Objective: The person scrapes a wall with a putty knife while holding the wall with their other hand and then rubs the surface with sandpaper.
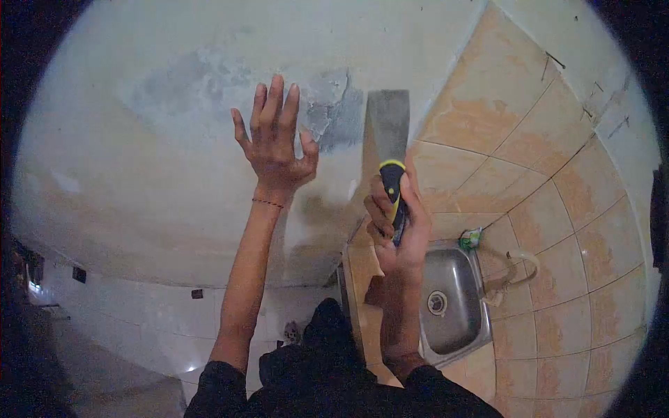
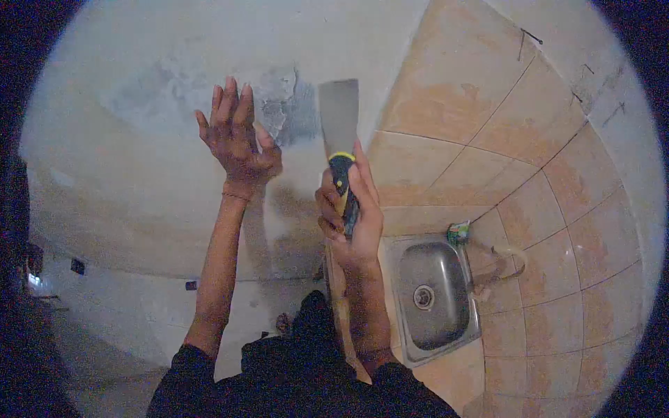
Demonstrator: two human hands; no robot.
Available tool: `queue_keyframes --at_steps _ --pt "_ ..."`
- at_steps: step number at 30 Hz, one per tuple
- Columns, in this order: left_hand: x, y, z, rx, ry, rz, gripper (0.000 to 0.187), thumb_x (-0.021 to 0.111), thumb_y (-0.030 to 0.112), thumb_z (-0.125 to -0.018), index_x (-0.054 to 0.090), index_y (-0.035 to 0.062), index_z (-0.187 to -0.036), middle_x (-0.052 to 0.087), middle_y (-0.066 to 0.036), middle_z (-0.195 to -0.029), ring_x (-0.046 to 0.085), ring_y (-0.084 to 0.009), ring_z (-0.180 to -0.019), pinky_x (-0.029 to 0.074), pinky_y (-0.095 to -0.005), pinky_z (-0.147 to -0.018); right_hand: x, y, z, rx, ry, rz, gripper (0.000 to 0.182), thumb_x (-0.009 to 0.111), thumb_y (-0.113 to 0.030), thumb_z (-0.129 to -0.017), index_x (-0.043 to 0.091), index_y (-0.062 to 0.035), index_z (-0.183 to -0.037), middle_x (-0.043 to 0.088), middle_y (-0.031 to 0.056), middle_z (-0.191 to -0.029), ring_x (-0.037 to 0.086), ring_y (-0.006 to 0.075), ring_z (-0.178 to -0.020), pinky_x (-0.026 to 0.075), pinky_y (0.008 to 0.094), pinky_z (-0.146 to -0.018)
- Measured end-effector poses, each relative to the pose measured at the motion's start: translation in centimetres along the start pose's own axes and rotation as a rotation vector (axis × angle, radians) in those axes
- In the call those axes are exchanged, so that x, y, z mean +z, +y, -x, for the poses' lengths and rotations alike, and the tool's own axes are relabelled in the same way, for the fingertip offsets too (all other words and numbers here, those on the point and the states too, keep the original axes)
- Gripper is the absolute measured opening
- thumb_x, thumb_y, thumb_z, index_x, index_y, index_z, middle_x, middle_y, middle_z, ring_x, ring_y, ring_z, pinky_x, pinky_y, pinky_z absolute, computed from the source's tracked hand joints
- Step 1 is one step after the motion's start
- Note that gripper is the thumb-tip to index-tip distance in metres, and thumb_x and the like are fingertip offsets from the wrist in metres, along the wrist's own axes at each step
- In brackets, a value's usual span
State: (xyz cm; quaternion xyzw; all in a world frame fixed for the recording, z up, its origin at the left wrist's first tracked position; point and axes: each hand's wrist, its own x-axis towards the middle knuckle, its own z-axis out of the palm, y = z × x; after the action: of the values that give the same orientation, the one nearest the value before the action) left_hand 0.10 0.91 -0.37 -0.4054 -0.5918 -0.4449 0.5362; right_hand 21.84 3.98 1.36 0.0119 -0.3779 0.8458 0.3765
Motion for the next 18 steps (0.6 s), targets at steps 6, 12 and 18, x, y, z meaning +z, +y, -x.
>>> queue_keyframes --at_steps 6,12,18 --pt "-0.2 0.0 -0.1 -0.003 -0.009 -0.018 0.064 0.050 0.024 -0.081 0.050 0.0141 -0.144 0.045 -0.006 -0.152 0.036 -0.0239 -0.144 0.004 -0.0512 -0.123 -1.2 0.4 1.6 -0.151 0.149 0.494 0.067 0.058 -0.027 -0.098 0.027 -0.0110 -0.156 0.059 0.0062 -0.097 0.053 0.0067 -0.062 0.043 0.0199 -0.046" --pt "-0.2 0.2 -0.1 -0.006 -0.017 -0.013 0.065 0.050 0.025 -0.081 0.049 0.0138 -0.145 0.045 -0.007 -0.152 0.037 -0.0250 -0.143 0.004 -0.0512 -0.122 -2.8 -0.7 1.5 -0.169 0.120 0.586 0.078 0.070 -0.009 -0.087 0.030 -0.0065 -0.154 0.058 0.0029 -0.091 0.053 0.0081 -0.063 0.043 0.0208 -0.051" --pt "0.0 0.2 -0.1 0.006 -0.008 -0.028 0.065 0.050 0.025 -0.081 0.048 0.0133 -0.145 0.045 -0.007 -0.151 0.036 -0.0253 -0.144 0.004 -0.0513 -0.122 -3.9 0.5 0.1 -0.033 0.106 0.149 0.051 0.069 -0.003 -0.085 0.045 -0.0073 -0.130 0.053 0.0030 -0.092 0.050 0.0091 -0.059 0.040 0.0205 -0.045"
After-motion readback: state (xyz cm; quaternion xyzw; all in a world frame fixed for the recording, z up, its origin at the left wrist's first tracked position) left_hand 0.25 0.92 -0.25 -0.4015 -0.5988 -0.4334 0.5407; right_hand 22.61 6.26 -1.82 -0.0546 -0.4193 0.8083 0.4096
